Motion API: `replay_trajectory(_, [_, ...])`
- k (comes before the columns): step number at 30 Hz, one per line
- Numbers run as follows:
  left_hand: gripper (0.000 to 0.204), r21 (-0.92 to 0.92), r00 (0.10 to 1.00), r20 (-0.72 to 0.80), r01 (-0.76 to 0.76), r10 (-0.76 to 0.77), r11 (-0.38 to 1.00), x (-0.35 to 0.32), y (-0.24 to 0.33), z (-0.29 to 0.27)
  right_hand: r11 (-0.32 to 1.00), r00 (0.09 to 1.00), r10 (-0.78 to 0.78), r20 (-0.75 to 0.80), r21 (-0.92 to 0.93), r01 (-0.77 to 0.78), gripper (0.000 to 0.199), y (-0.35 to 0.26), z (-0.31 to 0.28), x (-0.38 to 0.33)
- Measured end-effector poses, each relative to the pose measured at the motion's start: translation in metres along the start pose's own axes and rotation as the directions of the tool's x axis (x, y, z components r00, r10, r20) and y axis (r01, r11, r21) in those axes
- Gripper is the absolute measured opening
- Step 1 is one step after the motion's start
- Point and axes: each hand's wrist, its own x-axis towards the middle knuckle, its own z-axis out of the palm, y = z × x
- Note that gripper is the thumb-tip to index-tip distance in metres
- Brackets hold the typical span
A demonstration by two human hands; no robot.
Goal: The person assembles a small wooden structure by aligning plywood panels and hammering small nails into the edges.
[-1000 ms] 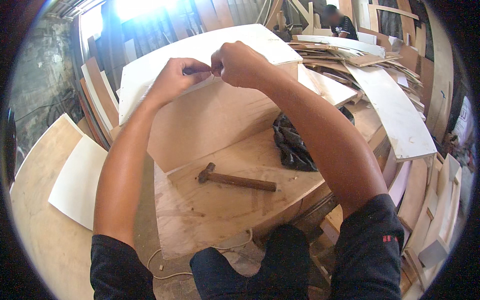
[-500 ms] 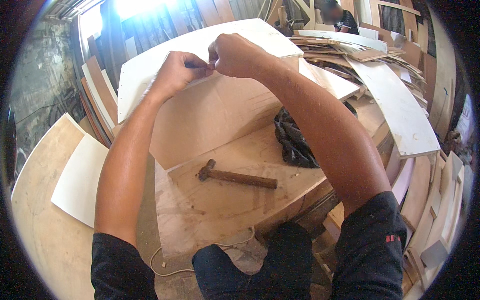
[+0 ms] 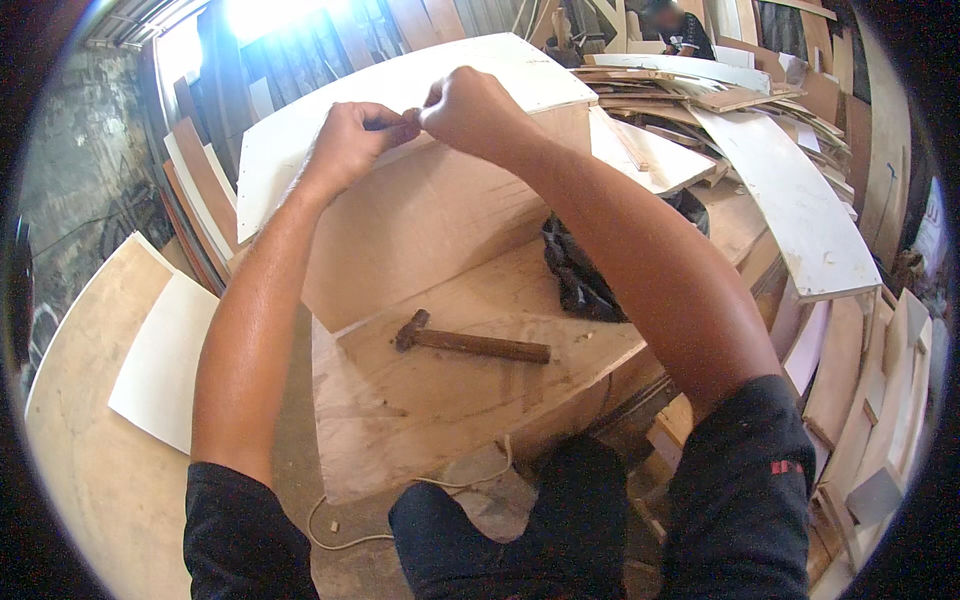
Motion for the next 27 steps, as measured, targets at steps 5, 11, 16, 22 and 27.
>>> replay_trajectory(5, [0.024, 0.087, 0.994, 0.064, -0.094, 0.089, 0.992, -0.007, 0.004, 0.001, 0.981, 0.962, 0.052, 0.267, -0.194, 0.001, 0.046, -0.004, 0.004, -0.078])
replay_trajectory(11, [0.027, 0.016, 0.999, -0.022, 0.030, -0.030, 0.999, 0.005, -0.002, 0.006, 0.964, 0.828, 0.102, 0.551, -0.261, 0.055, 0.042, -0.013, 0.018, -0.165])
replay_trajectory(16, [0.029, 0.117, 0.992, -0.008, 0.130, -0.130, 0.985, 0.001, 0.008, 0.005, 0.960, 0.804, 0.000, 0.594, -0.226, 0.167, 0.040, 0.009, 0.039, -0.180])
replay_trajectory(22, [0.032, 0.132, 0.991, -0.019, 0.135, -0.134, 0.982, -0.002, 0.004, 0.005, 0.945, 0.859, 0.099, 0.503, -0.319, 0.078, 0.026, 0.002, 0.019, -0.176])
replay_trajectory(27, [0.032, 0.143, 0.989, -0.030, 0.149, -0.146, 0.978, -0.001, 0.006, 0.007, 0.988, 0.982, 0.138, 0.129, -0.082, -0.128, 0.027, 0.004, -0.044, -0.141])
